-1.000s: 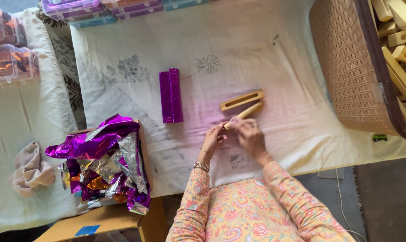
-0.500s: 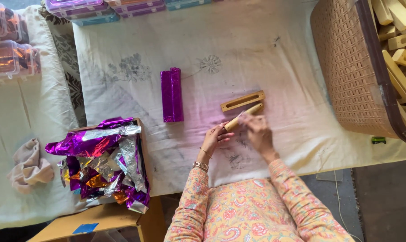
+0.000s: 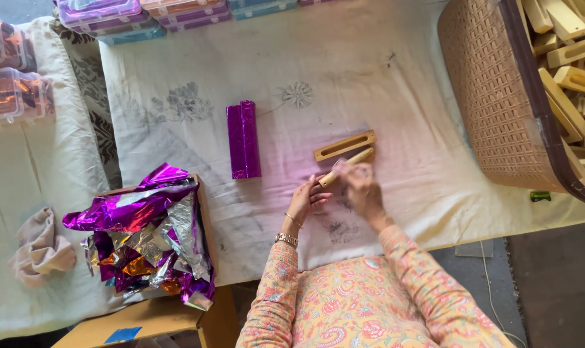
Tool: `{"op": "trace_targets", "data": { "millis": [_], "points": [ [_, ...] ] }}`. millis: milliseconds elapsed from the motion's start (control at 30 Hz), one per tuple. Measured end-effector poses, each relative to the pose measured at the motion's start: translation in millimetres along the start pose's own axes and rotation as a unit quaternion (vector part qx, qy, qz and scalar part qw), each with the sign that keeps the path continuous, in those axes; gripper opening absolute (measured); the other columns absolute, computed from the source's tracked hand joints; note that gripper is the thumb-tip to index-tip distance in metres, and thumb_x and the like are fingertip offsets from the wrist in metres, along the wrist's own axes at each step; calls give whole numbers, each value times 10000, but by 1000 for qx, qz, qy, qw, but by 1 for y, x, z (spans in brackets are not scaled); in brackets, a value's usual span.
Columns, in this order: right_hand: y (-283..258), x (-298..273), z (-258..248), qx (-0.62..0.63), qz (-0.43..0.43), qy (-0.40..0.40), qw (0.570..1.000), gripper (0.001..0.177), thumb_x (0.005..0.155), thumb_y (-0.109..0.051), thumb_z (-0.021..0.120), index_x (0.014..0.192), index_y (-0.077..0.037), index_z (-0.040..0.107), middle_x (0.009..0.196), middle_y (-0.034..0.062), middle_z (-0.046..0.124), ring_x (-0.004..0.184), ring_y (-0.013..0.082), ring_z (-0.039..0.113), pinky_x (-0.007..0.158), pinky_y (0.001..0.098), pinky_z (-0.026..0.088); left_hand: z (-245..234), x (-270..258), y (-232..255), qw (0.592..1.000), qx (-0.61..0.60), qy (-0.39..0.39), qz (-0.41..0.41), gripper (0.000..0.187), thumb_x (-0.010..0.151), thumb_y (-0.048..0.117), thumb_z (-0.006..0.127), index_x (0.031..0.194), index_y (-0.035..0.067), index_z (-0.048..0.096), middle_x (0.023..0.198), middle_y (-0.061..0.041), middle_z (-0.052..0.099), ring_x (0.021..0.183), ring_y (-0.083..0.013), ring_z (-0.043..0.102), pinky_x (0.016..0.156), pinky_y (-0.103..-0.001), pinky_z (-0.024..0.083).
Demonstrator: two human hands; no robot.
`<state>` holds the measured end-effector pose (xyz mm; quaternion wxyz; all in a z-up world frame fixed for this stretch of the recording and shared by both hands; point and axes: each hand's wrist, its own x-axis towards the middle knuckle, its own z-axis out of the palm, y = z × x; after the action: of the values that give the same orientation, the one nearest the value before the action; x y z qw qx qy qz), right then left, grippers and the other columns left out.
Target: The person wraps a small wooden object in purple foil, folding the edges to create a neat package. They then pick up another wooden object from a basket and wipe it with a cloth.
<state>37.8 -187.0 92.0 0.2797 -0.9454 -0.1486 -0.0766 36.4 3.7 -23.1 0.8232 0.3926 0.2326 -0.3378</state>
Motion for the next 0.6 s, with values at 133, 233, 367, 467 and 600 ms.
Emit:
{"op": "trace_targets", "data": {
  "millis": [133,233,367,467,600],
  "points": [
    [26,11,-5,-39,79,67,994,400,923,8,635,1257,-196,719,1316,-13,705,1127,282,600,973,376,537,9,-8,7,1000,15,5,9,517,1051,415,500,1409,54,595,1152,-59,750,903,-142,759,718,-230,610],
    [18,-7,15,-75,86,70,991,445,959,69,588,1300,-188,714,1385,17,687,1125,271,604,936,350,534,4,-4,2,1000,11,6,10,519,1062,399,515,1409,22,597,1133,-82,744,905,-155,759,720,-243,611],
    [-22,-16,9,-8,44,51,998,522,837,87,582,1266,-176,722,1337,20,695,1144,297,604,959,376,540,-3,2,-5,1000,-16,-6,0,516,1064,393,517,1405,14,596,1145,-75,750,894,-155,751,724,-245,616],
    [-9,-9,0,29,5,-14,999,536,804,55,615,1294,-147,701,1345,28,687,1078,292,598,912,372,552,0,-1,-2,1000,1,-12,13,510,1063,385,515,1420,30,593,1147,-65,743,909,-147,751,735,-239,619],
    [29,9,-10,-56,66,58,995,509,847,58,618,1264,-212,727,1343,-25,698,1079,274,602,894,352,565,6,-7,5,1000,10,0,10,502,1067,378,507,1430,40,585,1146,-78,738,929,-160,755,728,-238,610]
  ]
}}
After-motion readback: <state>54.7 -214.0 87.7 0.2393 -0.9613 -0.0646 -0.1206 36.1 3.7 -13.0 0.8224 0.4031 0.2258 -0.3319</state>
